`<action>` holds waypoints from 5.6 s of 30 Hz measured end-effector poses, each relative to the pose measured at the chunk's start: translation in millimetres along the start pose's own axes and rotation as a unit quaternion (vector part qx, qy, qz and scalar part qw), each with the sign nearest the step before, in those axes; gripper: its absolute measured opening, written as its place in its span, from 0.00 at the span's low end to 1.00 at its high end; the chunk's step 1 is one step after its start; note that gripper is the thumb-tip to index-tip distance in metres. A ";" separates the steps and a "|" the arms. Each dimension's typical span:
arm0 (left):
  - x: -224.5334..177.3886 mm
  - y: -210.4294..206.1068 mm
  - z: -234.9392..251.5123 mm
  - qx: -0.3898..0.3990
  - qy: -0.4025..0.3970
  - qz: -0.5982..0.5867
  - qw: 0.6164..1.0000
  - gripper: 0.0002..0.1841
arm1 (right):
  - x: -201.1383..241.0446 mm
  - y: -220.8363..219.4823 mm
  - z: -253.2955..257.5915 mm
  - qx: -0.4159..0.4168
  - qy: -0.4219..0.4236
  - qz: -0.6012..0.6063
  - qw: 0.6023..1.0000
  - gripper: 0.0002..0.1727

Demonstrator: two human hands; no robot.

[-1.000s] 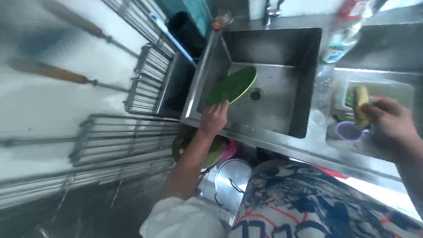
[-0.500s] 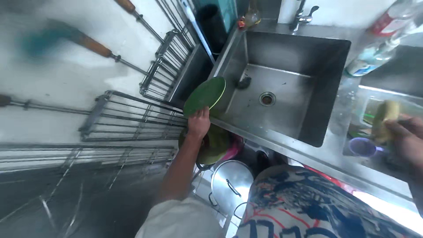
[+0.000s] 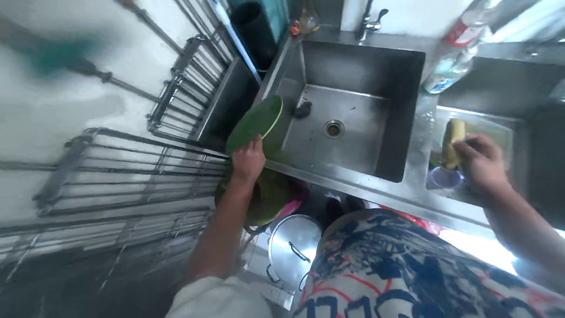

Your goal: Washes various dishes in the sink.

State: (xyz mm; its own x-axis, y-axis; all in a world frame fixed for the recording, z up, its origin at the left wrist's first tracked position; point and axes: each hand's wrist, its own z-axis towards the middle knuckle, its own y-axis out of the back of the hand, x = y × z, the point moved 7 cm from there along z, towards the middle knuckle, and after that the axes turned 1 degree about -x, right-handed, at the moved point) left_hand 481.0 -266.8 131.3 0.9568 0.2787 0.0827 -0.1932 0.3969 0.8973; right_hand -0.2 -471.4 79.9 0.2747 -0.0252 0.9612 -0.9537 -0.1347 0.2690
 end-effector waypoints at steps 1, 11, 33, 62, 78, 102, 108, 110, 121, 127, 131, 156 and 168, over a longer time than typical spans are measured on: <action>-8.8 2.1 13.1 0.000 -0.016 -0.007 1.000 0.12 | -0.5 0.7 1.3 -0.001 0.001 0.002 1.000 0.10; -169.2 -104.9 100.5 0.376 -0.179 -0.110 0.902 0.20 | -0.7 -3.3 -5.1 -0.026 -0.017 0.050 0.998 0.11; -310.8 -266.7 12.7 0.589 -0.492 -0.047 0.639 0.13 | -46.7 90.8 -61.5 -0.191 -0.025 0.113 0.975 0.11; -630.7 -176.6 112.6 0.523 -0.161 -0.136 0.826 0.15 | -176.6 362.2 -17.7 -0.164 -0.206 0.176 0.949 0.09; -702.2 -247.9 115.3 0.560 -0.242 0.158 0.776 0.14 | -189.0 410.2 -36.5 -0.170 -0.214 0.191 0.943 0.07; -607.7 -90.9 6.2 0.455 0.187 -0.549 0.676 0.16 | -153.1 178.9 24.9 -0.004 -0.375 0.487 0.789 0.22; -579.4 -81.8 7.4 0.379 0.096 -0.531 0.752 0.16 | -123.8 155.0 12.6 0.106 -0.205 0.346 0.909 0.21; -576.7 -76.0 7.4 0.327 0.033 -0.523 0.786 0.15 | -114.4 147.2 14.0 0.055 -0.206 0.235 0.948 0.18; -559.9 -54.3 22.1 0.486 -0.149 -0.097 0.856 0.19 | -132.0 121.7 47.0 -0.079 -0.381 0.122 0.913 0.23; -547.0 -61.4 16.4 0.451 -0.214 -0.122 0.858 0.17 | -151.6 103.7 37.8 -0.072 -0.412 0.156 0.895 0.19; -528.8 -60.3 26.5 0.441 -0.273 -0.114 0.847 0.17 | -160.3 131.8 63.9 -0.031 -0.345 0.082 0.935 0.24; -582.7 -59.2 35.8 0.323 -0.376 -0.159 0.854 0.14 | -157.2 155.7 29.7 -0.049 -0.421 0.284 0.860 0.15; -550.0 -37.7 45.3 0.488 -0.156 -0.344 0.787 0.19 | -165.2 226.8 44.8 -0.141 -0.368 0.263 0.881 0.19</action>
State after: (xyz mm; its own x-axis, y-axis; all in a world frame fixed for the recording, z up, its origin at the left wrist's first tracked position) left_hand -28.1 -474.6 71.7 0.7978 0.0031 -0.6029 0.5077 -0.5427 0.6691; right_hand -256.4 -542.1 -20.5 -0.3079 -0.6601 0.6852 -0.9369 0.3356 -0.0977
